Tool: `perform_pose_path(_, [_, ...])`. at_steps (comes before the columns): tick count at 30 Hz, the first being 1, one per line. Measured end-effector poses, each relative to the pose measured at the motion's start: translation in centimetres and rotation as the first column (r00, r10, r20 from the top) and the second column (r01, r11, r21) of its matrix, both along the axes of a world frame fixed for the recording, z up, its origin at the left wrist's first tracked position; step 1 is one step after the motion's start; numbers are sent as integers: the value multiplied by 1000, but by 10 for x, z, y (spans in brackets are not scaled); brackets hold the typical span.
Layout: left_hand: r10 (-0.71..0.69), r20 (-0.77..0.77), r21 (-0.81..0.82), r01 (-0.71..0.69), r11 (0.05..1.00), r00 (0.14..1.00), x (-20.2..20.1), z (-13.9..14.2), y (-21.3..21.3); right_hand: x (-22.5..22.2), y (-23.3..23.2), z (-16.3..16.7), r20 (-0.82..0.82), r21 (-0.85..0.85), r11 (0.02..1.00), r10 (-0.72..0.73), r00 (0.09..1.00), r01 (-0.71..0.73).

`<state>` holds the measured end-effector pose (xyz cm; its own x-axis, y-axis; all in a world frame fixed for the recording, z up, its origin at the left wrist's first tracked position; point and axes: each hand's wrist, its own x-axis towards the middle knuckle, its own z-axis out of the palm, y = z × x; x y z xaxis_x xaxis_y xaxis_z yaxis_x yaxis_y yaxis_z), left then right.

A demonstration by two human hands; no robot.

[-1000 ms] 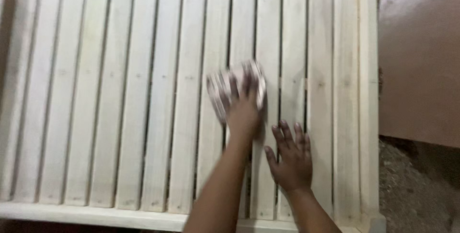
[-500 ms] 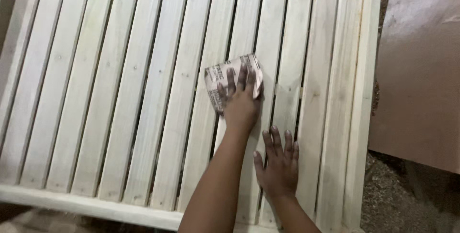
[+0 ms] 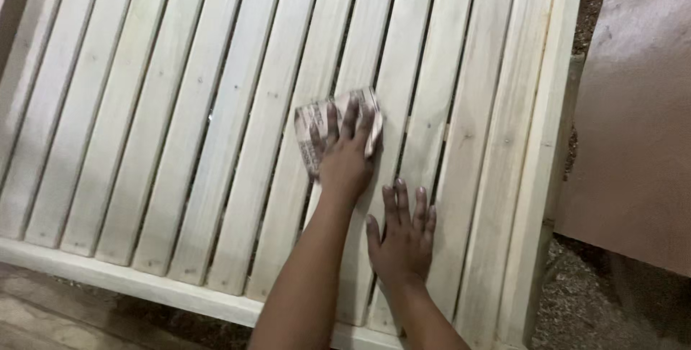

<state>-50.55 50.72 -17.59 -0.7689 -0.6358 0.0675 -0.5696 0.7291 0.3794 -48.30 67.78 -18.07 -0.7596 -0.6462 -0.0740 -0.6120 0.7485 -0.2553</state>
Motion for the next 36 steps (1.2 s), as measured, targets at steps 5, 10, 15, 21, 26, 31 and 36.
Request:
perform_pose_path(5, [38,100,64,-45,997,994,53,-6,50,-5,-5,6,86,116,993,2,996,-12])
perform_pose_path(10, [-11,128,-50,17,999,992,121,-1,83,-4,-6,8,89,71,997,28,996,-34])
perform_pose_path(15, [35,122,-1,-35,999,992,59,-9,24,0,-4,3,44,-53,999,8,999,-5])
perform_pose_path(21, [90,116,85,-100,991,989,64,-5,37,0,-5,4,51,-61,998,16,999,-13])
perform_pose_path(26, [92,156,-3,-92,996,983,144,6,86,0,-6,4,52,-48,999,5,999,-2])
perform_pose_path(31, [69,143,28,-74,997,987,75,-1,37,1,-4,-4,52,-59,998,20,998,-17])
perform_pose_path(36, [137,75,153,-147,977,988,9,4,12,-3,-2,-9,1,-44,999,29,1000,-29])
